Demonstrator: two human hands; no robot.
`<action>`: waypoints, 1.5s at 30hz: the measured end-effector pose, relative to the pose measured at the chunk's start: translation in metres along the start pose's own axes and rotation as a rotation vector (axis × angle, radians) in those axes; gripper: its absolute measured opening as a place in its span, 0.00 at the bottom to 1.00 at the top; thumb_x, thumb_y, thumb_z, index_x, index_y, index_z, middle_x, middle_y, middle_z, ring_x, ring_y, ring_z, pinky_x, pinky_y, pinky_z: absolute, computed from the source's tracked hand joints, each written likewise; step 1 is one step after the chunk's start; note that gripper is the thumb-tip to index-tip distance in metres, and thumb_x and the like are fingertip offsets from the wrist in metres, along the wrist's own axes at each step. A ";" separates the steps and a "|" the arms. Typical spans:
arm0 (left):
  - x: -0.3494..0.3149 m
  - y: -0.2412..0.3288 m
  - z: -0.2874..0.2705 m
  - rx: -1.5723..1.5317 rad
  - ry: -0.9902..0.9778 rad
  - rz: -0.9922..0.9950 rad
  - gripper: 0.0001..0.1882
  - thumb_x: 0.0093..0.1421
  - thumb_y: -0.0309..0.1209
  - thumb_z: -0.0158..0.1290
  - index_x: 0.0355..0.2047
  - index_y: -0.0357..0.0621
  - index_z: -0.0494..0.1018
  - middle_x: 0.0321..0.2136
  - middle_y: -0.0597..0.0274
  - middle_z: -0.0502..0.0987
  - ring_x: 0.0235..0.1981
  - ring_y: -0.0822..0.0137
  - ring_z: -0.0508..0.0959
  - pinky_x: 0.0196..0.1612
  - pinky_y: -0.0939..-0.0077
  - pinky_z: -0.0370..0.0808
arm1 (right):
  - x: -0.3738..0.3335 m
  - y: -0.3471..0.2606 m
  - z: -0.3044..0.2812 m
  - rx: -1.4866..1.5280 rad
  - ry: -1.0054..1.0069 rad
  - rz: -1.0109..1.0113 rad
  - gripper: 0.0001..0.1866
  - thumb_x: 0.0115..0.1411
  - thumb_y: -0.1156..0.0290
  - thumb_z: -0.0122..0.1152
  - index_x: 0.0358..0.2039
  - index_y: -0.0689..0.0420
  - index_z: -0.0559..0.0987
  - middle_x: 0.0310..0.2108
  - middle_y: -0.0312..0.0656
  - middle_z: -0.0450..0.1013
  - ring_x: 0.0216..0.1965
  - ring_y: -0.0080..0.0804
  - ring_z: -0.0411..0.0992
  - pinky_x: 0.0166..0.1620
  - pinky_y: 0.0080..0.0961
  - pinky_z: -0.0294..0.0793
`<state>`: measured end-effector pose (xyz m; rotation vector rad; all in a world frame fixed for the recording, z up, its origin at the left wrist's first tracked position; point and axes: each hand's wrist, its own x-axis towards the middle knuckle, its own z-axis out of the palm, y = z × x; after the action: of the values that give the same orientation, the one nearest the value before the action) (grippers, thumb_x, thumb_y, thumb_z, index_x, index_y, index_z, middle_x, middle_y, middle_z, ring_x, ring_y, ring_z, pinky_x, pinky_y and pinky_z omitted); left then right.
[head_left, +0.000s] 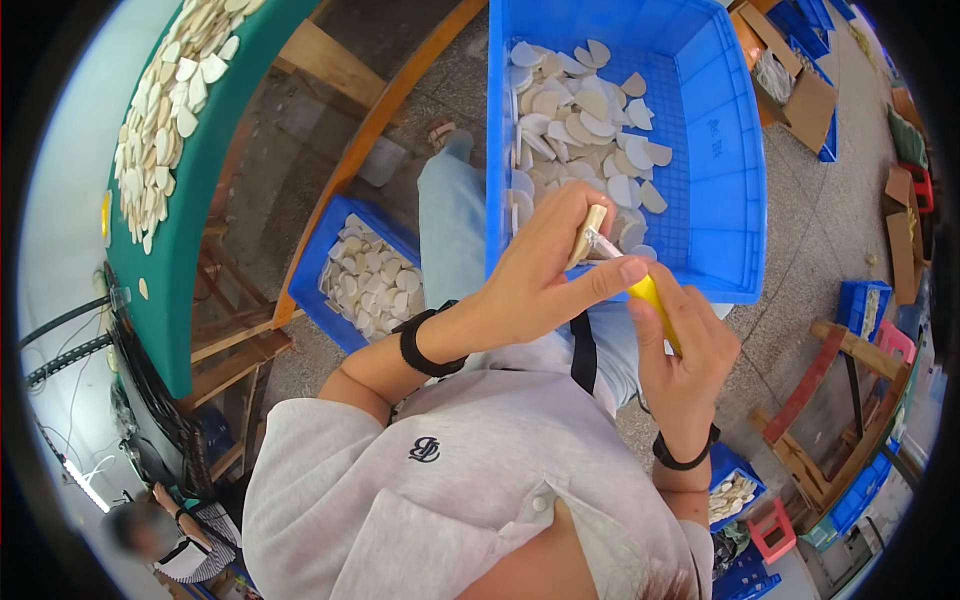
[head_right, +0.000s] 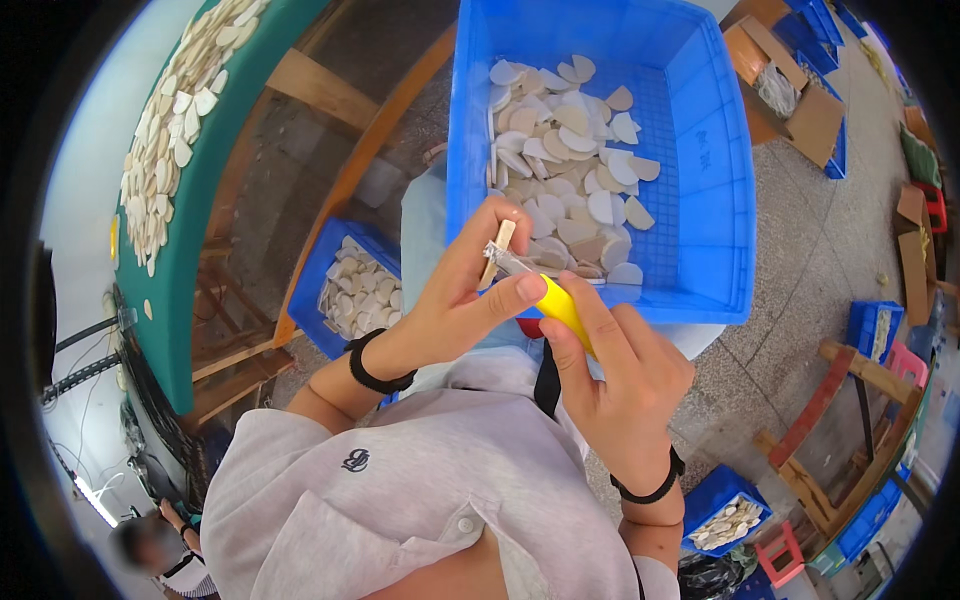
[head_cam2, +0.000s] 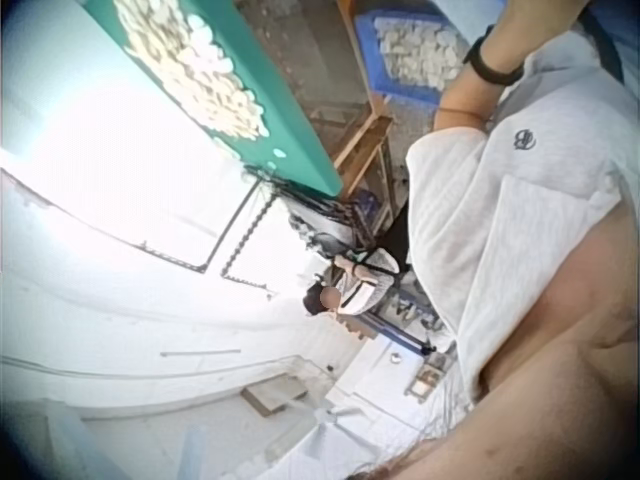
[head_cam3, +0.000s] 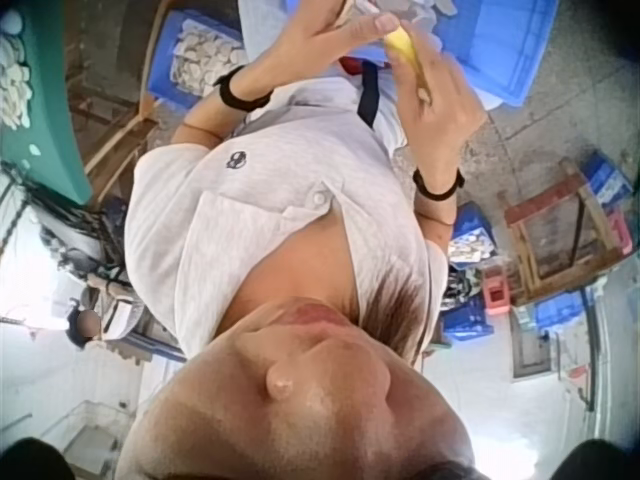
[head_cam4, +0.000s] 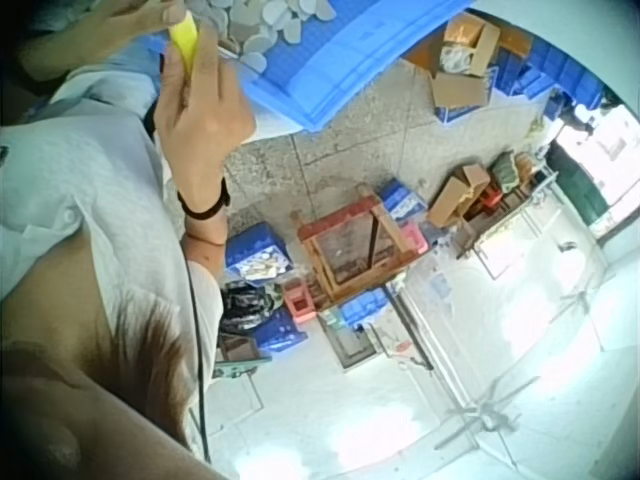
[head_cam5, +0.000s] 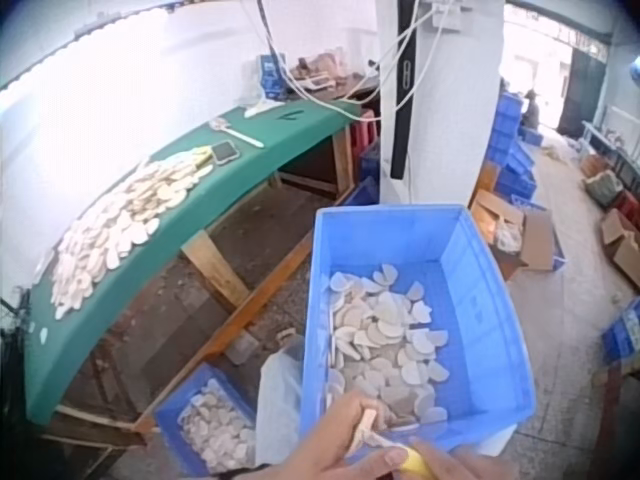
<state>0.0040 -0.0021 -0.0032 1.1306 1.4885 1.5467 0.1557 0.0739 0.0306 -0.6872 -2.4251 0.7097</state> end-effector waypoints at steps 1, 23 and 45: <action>0.000 -0.001 0.000 -0.006 0.016 0.026 0.19 0.57 0.42 0.52 0.30 0.39 0.61 0.26 0.60 0.60 0.28 0.67 0.59 0.33 0.75 0.59 | 0.000 0.000 0.000 0.001 -0.001 0.000 0.17 0.48 0.68 0.65 0.41 0.56 0.78 0.16 0.35 0.64 0.13 0.27 0.62 0.17 0.23 0.58; -0.009 0.001 -0.003 0.078 0.016 -0.139 0.15 0.58 0.40 0.51 0.30 0.41 0.62 0.23 0.62 0.61 0.27 0.65 0.62 0.30 0.74 0.60 | 0.000 -0.002 0.005 -0.154 0.033 0.029 0.17 0.49 0.67 0.65 0.40 0.55 0.77 0.16 0.35 0.65 0.14 0.28 0.63 0.17 0.23 0.59; -0.009 0.006 -0.003 -0.302 -0.094 -0.222 0.14 0.61 0.40 0.48 0.34 0.46 0.58 0.29 0.70 0.55 0.29 0.80 0.56 0.30 0.87 0.56 | -0.002 -0.008 0.001 -0.130 -0.045 -0.039 0.18 0.48 0.65 0.65 0.40 0.54 0.78 0.15 0.34 0.63 0.12 0.26 0.61 0.16 0.23 0.58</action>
<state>0.0049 -0.0126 0.0012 0.8218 1.2231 1.4824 0.1541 0.0668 0.0340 -0.6782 -2.5364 0.5619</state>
